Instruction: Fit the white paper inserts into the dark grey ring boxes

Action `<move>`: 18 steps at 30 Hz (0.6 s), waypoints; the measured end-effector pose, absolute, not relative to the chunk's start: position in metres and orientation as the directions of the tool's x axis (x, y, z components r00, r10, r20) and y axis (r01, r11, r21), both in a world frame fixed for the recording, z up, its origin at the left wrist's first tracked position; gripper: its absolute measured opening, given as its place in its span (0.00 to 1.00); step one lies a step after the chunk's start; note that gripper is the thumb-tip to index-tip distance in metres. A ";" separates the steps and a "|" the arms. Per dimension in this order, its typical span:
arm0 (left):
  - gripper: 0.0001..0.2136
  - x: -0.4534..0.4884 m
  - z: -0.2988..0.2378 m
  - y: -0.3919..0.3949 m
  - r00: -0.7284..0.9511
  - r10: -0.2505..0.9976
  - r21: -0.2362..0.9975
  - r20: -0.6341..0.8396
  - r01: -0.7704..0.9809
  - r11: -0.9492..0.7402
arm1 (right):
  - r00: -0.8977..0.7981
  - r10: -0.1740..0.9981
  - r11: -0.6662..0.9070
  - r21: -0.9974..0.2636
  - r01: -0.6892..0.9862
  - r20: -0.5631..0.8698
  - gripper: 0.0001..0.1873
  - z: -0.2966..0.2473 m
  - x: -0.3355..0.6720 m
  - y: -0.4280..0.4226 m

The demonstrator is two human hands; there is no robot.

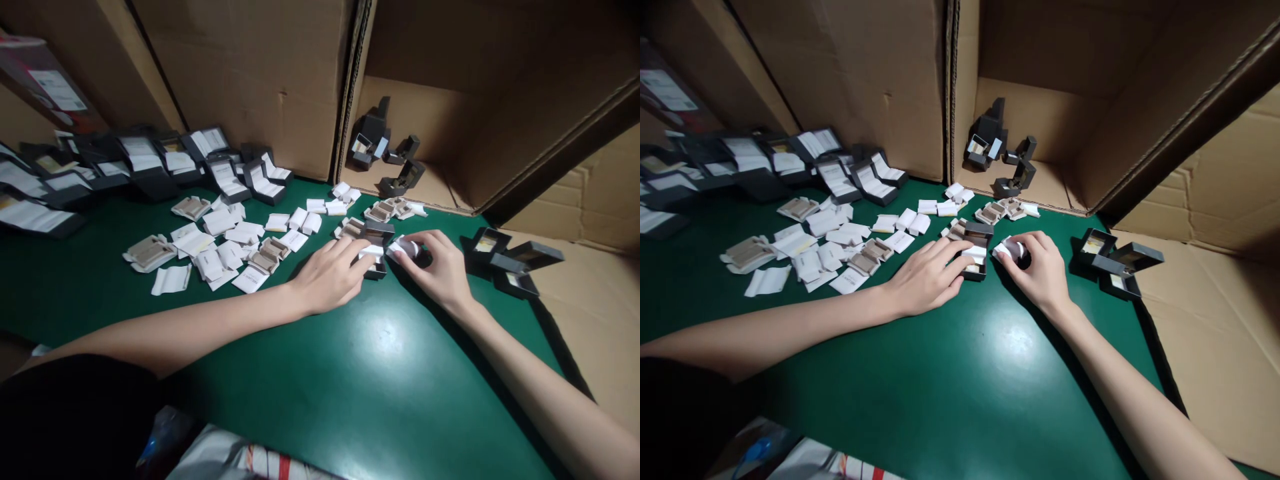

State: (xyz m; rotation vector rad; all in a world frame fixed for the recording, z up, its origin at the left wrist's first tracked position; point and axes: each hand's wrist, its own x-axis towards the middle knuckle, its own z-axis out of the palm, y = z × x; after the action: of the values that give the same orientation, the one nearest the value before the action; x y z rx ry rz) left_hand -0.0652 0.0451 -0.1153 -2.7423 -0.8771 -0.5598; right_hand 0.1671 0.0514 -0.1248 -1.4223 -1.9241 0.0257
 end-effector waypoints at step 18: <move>0.10 -0.066 -0.115 0.045 0.751 0.509 -0.108 0.421 0.598 -0.794 | -0.323 0.803 0.544 -0.395 0.741 0.500 0.15 -0.126 0.170 0.053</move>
State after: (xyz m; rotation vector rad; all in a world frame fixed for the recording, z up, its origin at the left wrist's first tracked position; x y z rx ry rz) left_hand -0.0661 0.0452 -0.1149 -2.7136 -0.8719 -0.5518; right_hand 0.1700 0.0527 -0.1259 -1.2402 -2.1180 0.1215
